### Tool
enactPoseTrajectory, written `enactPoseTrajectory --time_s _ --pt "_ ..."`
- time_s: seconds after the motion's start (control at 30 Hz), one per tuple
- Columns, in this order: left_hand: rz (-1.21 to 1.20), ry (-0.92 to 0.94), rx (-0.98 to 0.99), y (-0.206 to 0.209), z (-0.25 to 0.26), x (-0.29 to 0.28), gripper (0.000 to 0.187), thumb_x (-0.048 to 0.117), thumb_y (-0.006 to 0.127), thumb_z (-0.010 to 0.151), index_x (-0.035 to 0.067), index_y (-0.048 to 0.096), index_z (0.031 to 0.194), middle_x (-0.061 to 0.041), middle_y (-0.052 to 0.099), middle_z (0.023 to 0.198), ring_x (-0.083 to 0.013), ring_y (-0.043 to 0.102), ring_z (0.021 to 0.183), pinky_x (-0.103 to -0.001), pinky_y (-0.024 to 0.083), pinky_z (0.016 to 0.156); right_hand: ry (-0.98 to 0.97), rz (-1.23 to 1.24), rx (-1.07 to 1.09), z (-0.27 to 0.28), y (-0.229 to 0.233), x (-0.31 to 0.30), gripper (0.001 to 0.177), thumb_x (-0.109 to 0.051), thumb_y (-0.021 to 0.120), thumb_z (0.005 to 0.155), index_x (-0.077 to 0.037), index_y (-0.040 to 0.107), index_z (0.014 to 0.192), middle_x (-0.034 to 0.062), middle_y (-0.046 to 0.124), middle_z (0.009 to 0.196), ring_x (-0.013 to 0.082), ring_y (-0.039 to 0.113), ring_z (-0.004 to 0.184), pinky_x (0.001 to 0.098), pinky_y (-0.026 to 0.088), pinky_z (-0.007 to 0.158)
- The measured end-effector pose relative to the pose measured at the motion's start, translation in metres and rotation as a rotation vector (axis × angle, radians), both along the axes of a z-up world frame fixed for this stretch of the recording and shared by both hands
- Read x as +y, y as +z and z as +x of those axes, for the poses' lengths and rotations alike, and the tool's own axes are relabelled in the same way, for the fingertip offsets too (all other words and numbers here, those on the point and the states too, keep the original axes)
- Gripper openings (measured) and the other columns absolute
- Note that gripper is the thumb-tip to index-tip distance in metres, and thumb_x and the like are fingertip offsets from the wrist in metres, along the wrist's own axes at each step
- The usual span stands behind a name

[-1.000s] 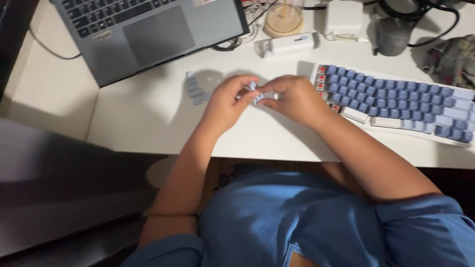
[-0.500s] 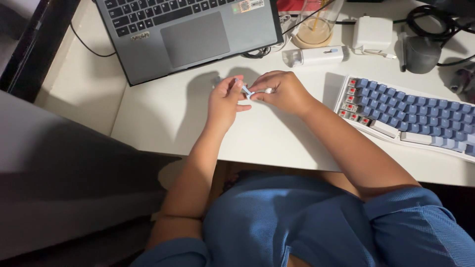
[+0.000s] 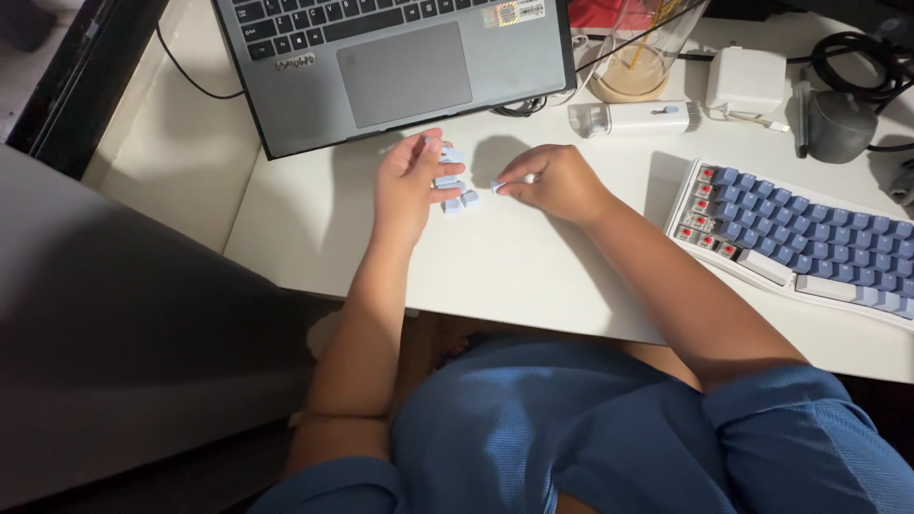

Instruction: The person replaces and organizes keycaps on a mechanical keyboard.

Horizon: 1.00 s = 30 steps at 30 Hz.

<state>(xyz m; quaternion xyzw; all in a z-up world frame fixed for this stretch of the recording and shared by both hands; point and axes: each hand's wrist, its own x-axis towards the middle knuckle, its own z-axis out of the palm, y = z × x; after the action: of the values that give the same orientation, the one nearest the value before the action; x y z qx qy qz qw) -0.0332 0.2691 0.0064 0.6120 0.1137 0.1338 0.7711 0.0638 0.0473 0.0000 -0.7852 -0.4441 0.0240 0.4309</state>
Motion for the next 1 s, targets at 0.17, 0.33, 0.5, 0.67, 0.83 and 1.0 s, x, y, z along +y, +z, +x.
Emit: enactPoseTrajectory --time_s 0.17,0.33,0.5,0.67,0.83,1.0 --pt "0.021 0.024 -0.027 -0.003 -0.007 -0.002 0.042 0.025 0.059 0.102 -0.002 0.058 0.135 -0.012 0.067 0.116 -0.0211 0.074 0.095 -0.036 0.066 0.072 -0.055 -0.129 -0.013 0.004 -0.010 0.011 0.020 -0.017 0.088 0.078 -0.011 0.082 0.096 0.0058 0.079 0.098 0.0216 0.074 0.085 0.0323 0.058 0.078" --pt "0.034 0.028 -0.023 -0.008 -0.009 -0.007 0.041 0.023 0.061 0.101 -0.001 0.059 0.135 -0.010 0.068 0.115 -0.0198 0.074 0.093 -0.033 0.065 0.071 -0.085 -0.207 0.082 0.001 -0.005 0.015 0.022 -0.020 0.088 0.076 -0.014 0.082 0.097 0.0046 0.079 0.098 0.0205 0.074 0.085 0.0314 0.058 0.079" --pt "0.152 0.084 -0.006 -0.011 -0.009 -0.008 0.038 0.023 0.063 0.100 0.001 0.061 0.131 -0.008 0.068 0.111 -0.0172 0.074 0.093 -0.031 0.065 0.069 -0.051 -0.203 0.044 -0.003 -0.004 0.016 0.025 -0.021 0.090 0.075 -0.013 0.083 0.098 0.0061 0.078 0.100 0.0228 0.073 0.087 0.0334 0.056 0.080" --pt "0.387 0.157 0.125 -0.005 -0.023 0.003 0.025 0.021 0.057 0.103 0.002 0.063 0.119 -0.011 0.067 0.101 -0.0192 0.072 0.084 -0.032 0.060 0.064 -0.035 -0.209 0.058 -0.002 -0.003 0.017 0.027 -0.021 0.089 0.075 -0.015 0.082 0.100 0.0061 0.078 0.102 0.0226 0.073 0.087 0.0329 0.057 0.080" --pt "0.756 0.108 0.395 -0.018 -0.036 0.009 0.020 0.019 0.059 0.100 0.004 0.066 0.110 -0.018 0.070 0.095 -0.0322 0.070 0.083 -0.041 0.054 0.070 -0.004 -0.193 0.024 -0.002 -0.007 0.016 0.025 -0.021 0.088 0.077 -0.014 0.083 0.101 0.0058 0.078 0.103 0.0223 0.073 0.089 0.0329 0.057 0.081" --pt "1.036 0.033 0.310 -0.001 -0.046 -0.006 0.033 0.028 0.078 0.085 0.008 0.067 0.108 -0.016 0.073 0.099 -0.0339 0.069 0.092 -0.043 0.054 0.079 0.002 -0.208 0.017 -0.006 -0.002 0.019 0.022 -0.022 0.087 0.078 -0.015 0.083 0.098 0.0037 0.078 0.103 0.0211 0.073 0.087 0.0327 0.057 0.078"
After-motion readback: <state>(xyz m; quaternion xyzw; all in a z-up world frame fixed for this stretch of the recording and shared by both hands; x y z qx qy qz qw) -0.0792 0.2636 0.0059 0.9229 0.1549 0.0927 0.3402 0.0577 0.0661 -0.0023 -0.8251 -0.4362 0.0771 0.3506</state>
